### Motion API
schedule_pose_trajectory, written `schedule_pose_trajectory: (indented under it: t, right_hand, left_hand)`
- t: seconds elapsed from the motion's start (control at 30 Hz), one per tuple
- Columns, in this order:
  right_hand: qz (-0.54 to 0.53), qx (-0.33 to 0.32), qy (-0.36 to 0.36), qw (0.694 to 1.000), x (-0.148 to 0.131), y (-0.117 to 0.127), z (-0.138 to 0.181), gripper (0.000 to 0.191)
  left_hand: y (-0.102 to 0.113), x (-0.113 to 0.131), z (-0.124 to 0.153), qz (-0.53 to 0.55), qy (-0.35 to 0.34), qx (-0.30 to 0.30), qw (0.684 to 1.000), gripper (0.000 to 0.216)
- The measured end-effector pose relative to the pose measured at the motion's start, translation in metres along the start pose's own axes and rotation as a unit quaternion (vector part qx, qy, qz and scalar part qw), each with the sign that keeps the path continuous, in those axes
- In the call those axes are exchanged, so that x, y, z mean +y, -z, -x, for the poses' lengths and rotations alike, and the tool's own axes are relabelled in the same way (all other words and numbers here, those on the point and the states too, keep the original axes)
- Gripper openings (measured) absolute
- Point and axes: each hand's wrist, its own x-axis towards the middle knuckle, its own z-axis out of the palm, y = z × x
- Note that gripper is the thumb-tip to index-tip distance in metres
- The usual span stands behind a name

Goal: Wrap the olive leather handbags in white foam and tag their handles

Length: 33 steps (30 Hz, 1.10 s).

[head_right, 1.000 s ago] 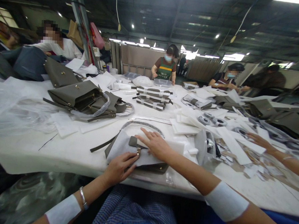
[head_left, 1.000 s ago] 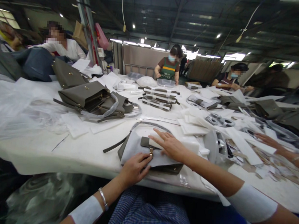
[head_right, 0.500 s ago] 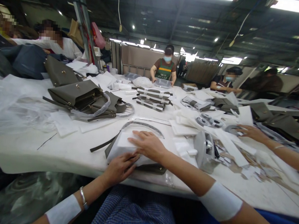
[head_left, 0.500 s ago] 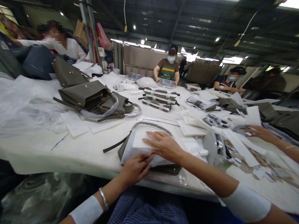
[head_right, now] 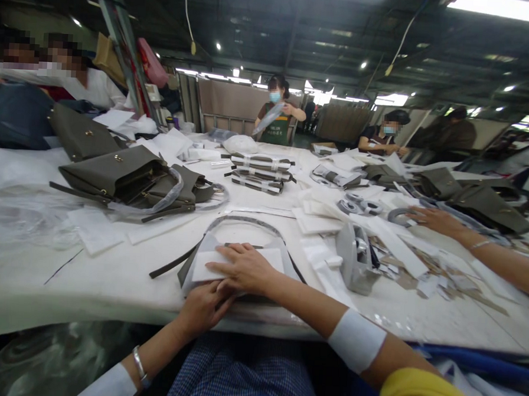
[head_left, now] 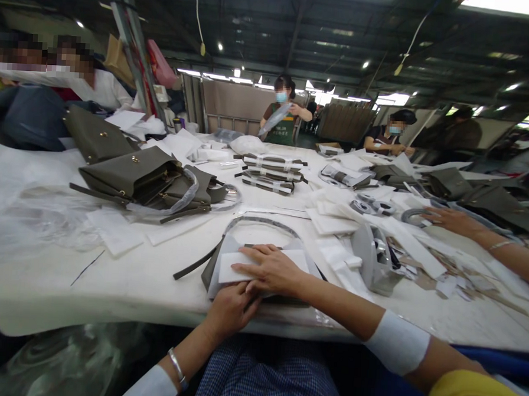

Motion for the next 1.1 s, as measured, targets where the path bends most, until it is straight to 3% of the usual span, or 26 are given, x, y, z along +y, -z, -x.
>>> schedule_pose_trajectory:
  t: [0.17,0.27,0.5,0.57,0.63,0.77,0.87,0.97,1.03,1.1]
  right_hand:
    - [-0.062,0.007,-0.042,0.997,-0.005,-0.029,0.007,0.062]
    - [-0.07,0.012,-0.047,0.996,-0.004,-0.034,0.01,0.061]
    - [-0.089,0.031,-0.073,0.993,-0.002,-0.037,0.011,0.053]
    - [-0.103,0.052,-0.064,0.991,0.001,-0.041,0.01,0.049]
    - [-0.133,0.086,-0.057,0.986,0.004,-0.045,0.007,0.044]
    - [-0.166,0.137,-0.108,0.971,0.004,-0.041,0.012,0.029]
    - [-0.144,0.184,-0.126,0.964,-0.003,-0.029,0.045,0.026]
    - [-0.115,0.254,-0.136,0.951,-0.016,-0.01,0.11,0.025]
    - [-0.087,0.28,-0.217,0.931,-0.027,0.004,0.168,0.023]
    - [-0.033,0.27,-0.359,0.893,-0.037,0.018,0.237,0.022]
  left_hand:
    - [0.005,-0.001,0.001,0.028,-0.009,-0.012,1.0,0.017]
    - [0.015,0.0,0.003,0.086,-0.019,-0.011,0.996,0.017]
    - [0.051,0.019,-0.018,0.134,0.047,0.122,0.982,0.021]
    - [0.051,0.021,-0.033,0.108,0.07,0.1,0.987,0.031]
    - [0.041,0.018,-0.042,0.076,0.079,0.039,0.993,0.046]
    - [0.008,0.009,-0.034,-0.019,0.036,-0.048,0.998,0.064]
    - [-0.006,0.002,-0.022,-0.071,-0.018,-0.064,0.995,0.069]
    - [-0.011,-0.009,-0.02,-0.097,-0.066,-0.068,0.991,0.066]
    - [-0.014,-0.016,-0.021,-0.099,-0.084,-0.073,0.989,0.065]
    - [-0.018,-0.023,-0.021,-0.098,-0.097,-0.076,0.988,0.064]
